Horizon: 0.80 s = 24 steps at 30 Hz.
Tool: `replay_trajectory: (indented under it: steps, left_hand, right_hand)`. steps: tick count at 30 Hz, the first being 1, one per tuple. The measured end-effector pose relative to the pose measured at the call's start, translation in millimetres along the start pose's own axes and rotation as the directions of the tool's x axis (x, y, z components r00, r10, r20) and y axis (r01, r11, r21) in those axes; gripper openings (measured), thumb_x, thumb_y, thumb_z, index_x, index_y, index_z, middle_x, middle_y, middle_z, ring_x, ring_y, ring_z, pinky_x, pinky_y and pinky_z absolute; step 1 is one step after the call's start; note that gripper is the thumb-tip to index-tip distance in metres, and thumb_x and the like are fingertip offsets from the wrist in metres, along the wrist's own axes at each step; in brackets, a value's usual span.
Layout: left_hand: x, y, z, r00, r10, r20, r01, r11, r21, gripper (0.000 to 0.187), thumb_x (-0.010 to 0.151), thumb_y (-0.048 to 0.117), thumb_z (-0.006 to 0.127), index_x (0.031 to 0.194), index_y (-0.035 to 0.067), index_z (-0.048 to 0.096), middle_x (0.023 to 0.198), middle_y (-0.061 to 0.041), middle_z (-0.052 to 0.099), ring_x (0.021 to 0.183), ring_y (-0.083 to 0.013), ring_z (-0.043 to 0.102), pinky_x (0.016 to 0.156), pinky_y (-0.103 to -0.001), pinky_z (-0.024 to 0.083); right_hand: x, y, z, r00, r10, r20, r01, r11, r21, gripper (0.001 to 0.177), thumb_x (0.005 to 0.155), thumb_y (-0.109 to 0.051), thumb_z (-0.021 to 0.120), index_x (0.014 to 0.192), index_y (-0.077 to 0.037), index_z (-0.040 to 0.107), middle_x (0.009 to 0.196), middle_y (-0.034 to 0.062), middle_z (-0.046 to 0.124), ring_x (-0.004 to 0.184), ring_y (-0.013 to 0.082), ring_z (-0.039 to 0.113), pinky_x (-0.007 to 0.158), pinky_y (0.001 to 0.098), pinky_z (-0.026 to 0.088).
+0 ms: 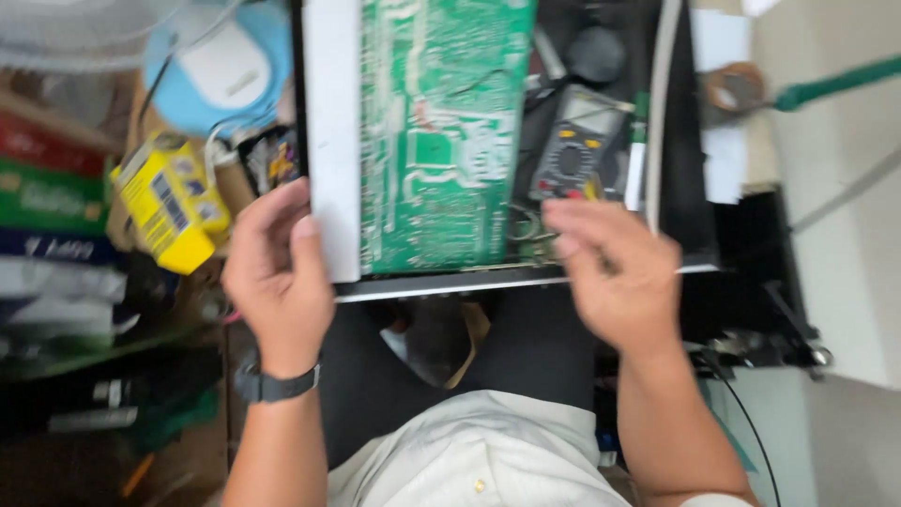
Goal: Reviewing repair documents and soldering components on a circuit board at a workbench.
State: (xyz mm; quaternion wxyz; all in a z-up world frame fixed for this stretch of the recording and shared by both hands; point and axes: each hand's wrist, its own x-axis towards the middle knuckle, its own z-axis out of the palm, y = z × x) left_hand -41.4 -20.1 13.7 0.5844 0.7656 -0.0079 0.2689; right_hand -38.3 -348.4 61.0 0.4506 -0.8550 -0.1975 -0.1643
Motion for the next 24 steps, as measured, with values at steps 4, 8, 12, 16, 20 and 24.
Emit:
replay_trajectory:
  steps: [4, 8, 12, 16, 20, 24]
  left_hand:
    - [0.5, 13.6, -3.7, 0.993, 0.113, 0.038, -0.118, 0.981, 0.156, 0.028, 0.123, 0.0, 0.062, 0.146, -0.015, 0.069, 0.141, -0.03, 0.073, 0.128, -0.0388, 0.075, 0.115, -0.045, 0.063]
    - [1.7, 22.7, 2.3, 0.914, 0.393, 0.105, -0.404, 0.853, 0.331, 0.026, 0.129, 0.001, 0.066, 0.141, -0.021, 0.072, 0.14, -0.039, 0.077, 0.13, -0.0558, 0.075, 0.12, -0.062, 0.061]
    - [-4.7, 39.6, 23.5, 0.909, 0.406, 0.096, -0.415, 0.861, 0.295, 0.022, 0.121, -0.012, 0.068, 0.141, -0.02, 0.072, 0.142, -0.038, 0.076, 0.136, -0.0543, 0.073, 0.124, -0.062, 0.06]
    - [-8.2, 52.1, 35.5, 0.908, 0.4, 0.129, -0.418, 0.887, 0.196, 0.02, 0.119, -0.004, 0.069, 0.137, -0.012, 0.074, 0.138, -0.03, 0.077, 0.134, -0.0478, 0.074, 0.124, -0.058, 0.058]
    - [-17.0, 48.9, 39.3, 0.916, 0.354, 0.188, -0.382, 0.912, 0.147, 0.019, 0.116, 0.003, 0.071, 0.131, -0.006, 0.078, 0.137, -0.023, 0.079, 0.137, -0.0464, 0.075, 0.126, -0.059, 0.058]
    - [-21.0, 47.8, 37.2, 0.908, 0.367, 0.202, -0.396, 0.91, 0.126, 0.019, 0.115, 0.001, 0.069, 0.131, -0.003, 0.078, 0.138, -0.02, 0.078, 0.136, -0.0438, 0.075, 0.124, -0.057, 0.058]
  right_hand:
    - [11.5, 45.7, -63.2, 0.99, 0.116, -0.077, -0.136, 0.925, -0.354, 0.015, 0.113, 0.003, 0.077, 0.123, -0.002, 0.088, 0.116, 0.0128, 0.086, 0.108, 0.0273, 0.08, 0.1, 0.0391, 0.06]
    - [34.4, 120.0, -83.8, 0.923, 0.33, 0.198, -0.173, 0.815, -0.554, 0.025, 0.103, -0.023, 0.074, 0.114, -0.007, 0.089, 0.104, 0.0198, 0.084, 0.101, 0.0431, 0.075, 0.085, 0.0535, 0.054]
    - [60.6, 158.8, -55.9, 0.792, 0.564, 0.232, -0.303, 0.693, -0.654, 0.019, 0.107, -0.019, 0.076, 0.114, -0.009, 0.091, 0.11, 0.015, 0.088, 0.113, 0.043, 0.079, 0.098, 0.0564, 0.06]
    - [81.7, 162.7, -33.7, 0.661, 0.721, 0.211, -0.277, 0.495, -0.823, 0.023, 0.103, -0.008, 0.063, 0.104, -0.007, 0.086, 0.102, 0.0196, 0.08, 0.097, 0.0451, 0.076, 0.076, 0.056, 0.061]
    - [79.2, 170.9, -15.2, 0.625, 0.748, 0.223, -0.065, 0.335, -0.94, 0.026, 0.103, 0.011, 0.06, 0.102, -0.003, 0.082, 0.106, 0.017, 0.074, 0.085, 0.0415, 0.076, 0.065, 0.0521, 0.065]
    - [66.0, 192.6, -9.0, 0.679, 0.705, 0.205, -0.052, 0.325, -0.944, 0.028, 0.102, 0.009, 0.063, 0.118, 0.001, 0.085, 0.118, 0.0185, 0.075, 0.089, 0.0477, 0.082, 0.066, 0.0553, 0.067]
